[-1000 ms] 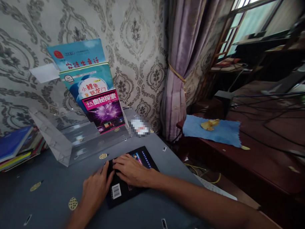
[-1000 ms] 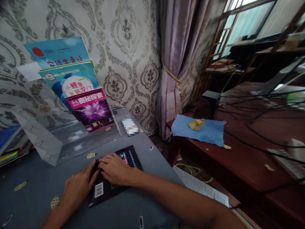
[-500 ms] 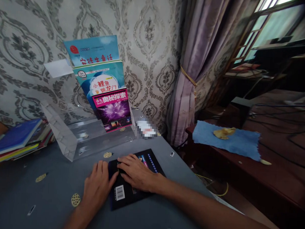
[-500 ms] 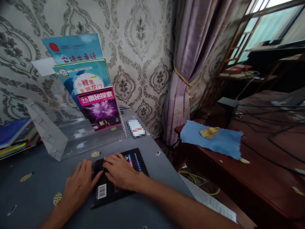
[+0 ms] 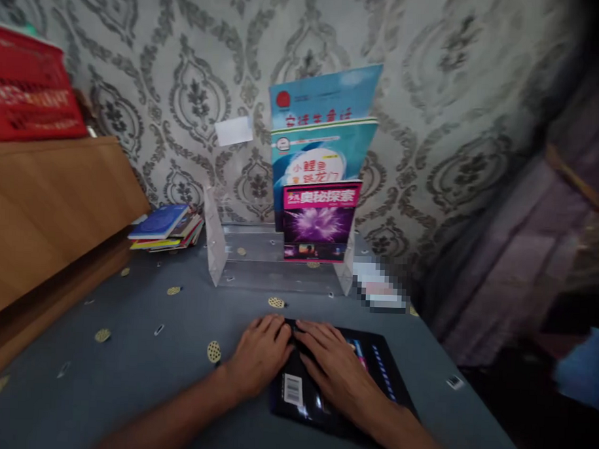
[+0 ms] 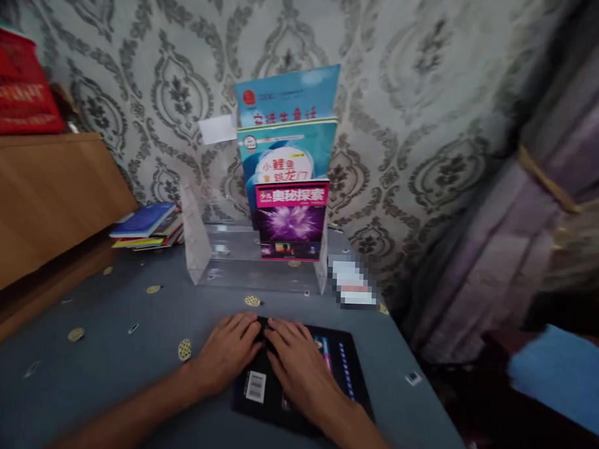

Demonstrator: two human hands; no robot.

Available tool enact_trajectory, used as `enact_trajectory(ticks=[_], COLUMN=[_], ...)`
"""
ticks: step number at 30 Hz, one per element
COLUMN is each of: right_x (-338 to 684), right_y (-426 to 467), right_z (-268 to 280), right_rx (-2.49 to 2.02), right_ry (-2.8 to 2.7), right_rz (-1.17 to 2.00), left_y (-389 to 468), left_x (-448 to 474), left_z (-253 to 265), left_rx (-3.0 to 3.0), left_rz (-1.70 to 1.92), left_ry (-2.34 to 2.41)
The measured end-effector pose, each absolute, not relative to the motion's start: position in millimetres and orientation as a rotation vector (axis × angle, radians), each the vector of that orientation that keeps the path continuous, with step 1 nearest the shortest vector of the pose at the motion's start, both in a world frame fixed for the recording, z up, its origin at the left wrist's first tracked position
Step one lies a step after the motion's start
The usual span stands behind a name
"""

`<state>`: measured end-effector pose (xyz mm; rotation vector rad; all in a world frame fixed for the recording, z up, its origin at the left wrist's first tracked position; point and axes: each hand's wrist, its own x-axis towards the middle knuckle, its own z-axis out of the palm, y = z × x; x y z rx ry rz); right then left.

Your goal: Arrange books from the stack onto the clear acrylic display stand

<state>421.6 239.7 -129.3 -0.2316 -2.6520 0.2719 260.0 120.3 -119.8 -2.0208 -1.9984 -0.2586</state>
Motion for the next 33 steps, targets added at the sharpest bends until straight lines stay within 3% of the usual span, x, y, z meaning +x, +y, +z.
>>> enact_trajectory(ticks=[15,33], right_x=[407,408], right_y=[235,237], right_z=[-133,-123], right_rx=[-0.168,-0.260], right_ry=[-2.762,-2.775], right_rz=[0.158,0.351], left_y=[116,116], left_x=[259,261], left_z=[-111,-112], left_rx=[-2.034,-1.996], left_rz=[-0.274,-0.349], left_ry=[-2.107,-2.119])
